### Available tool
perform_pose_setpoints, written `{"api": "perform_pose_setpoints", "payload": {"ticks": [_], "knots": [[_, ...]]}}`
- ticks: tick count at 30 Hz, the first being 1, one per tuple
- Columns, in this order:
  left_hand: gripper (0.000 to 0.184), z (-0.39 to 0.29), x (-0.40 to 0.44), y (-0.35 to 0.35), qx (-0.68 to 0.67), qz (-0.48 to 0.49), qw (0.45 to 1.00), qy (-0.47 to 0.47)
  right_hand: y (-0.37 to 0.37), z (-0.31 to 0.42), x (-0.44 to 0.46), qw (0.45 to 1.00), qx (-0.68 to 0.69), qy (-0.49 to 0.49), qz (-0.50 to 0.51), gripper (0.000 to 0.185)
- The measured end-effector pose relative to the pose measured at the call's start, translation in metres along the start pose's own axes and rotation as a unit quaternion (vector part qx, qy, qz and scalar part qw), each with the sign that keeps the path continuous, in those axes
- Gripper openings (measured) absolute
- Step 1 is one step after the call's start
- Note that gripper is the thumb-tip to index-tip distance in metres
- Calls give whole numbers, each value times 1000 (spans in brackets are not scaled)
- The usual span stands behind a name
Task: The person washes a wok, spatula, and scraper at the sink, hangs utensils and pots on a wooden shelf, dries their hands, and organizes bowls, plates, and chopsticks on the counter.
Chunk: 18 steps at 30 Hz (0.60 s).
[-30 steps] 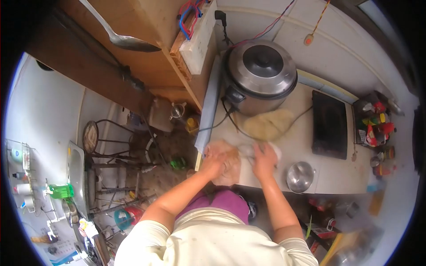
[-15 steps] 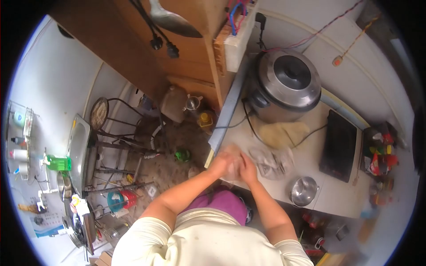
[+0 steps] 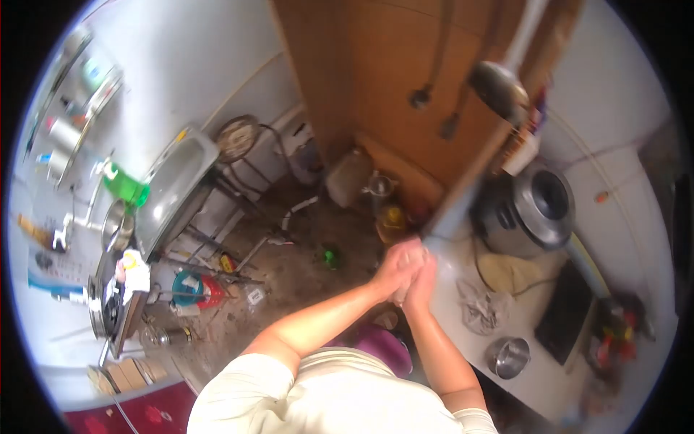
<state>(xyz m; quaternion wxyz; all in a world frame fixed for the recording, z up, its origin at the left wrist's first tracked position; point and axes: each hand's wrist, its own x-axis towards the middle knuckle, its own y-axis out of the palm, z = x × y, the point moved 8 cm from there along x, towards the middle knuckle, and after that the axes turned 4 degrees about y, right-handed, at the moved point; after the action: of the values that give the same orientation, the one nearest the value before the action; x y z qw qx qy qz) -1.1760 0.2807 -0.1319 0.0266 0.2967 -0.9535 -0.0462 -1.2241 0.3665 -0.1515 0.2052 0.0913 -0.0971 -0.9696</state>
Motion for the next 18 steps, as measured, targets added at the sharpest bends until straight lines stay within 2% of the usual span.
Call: {"api": "perform_pose_setpoints", "payload": {"ticks": [2,3,4,6,9,12,14,15,16,17,18], "knots": [[32,-5,-7,-49,-96,-50,993,-52,68,21,-26,995,-68,16,65,35],[28,-2,-14,-80,-145,-111,981,-66,99,27,-39,990,-102,22,97,37],[27,-2,-22,-112,-138,-138,979,-57,126,20,-50,975,-157,-57,149,43],[26,-4,-45,-178,-123,-193,973,-42,177,5,-80,959,-188,-104,185,45],[27,-21,-89,-273,-75,-283,956,-11,254,-7,-126,918,-234,-128,293,45],[28,-50,-139,-359,-18,-342,939,27,331,-29,-166,894,-175,-119,395,44],[28,-73,-172,-405,37,-363,930,54,379,-21,-196,883,-148,-61,441,37],[29,-86,-186,-425,15,-374,924,75,399,-23,-208,873,-147,-37,463,35],[30,-97,-199,-445,53,-357,929,84,417,-22,-220,863,-148,-13,483,33],[30,-105,-211,-460,6,-353,931,88,432,-25,-231,864,-125,94,479,27],[31,-115,-222,-472,-41,-348,932,94,447,-32,-236,859,-91,127,488,23]]}}
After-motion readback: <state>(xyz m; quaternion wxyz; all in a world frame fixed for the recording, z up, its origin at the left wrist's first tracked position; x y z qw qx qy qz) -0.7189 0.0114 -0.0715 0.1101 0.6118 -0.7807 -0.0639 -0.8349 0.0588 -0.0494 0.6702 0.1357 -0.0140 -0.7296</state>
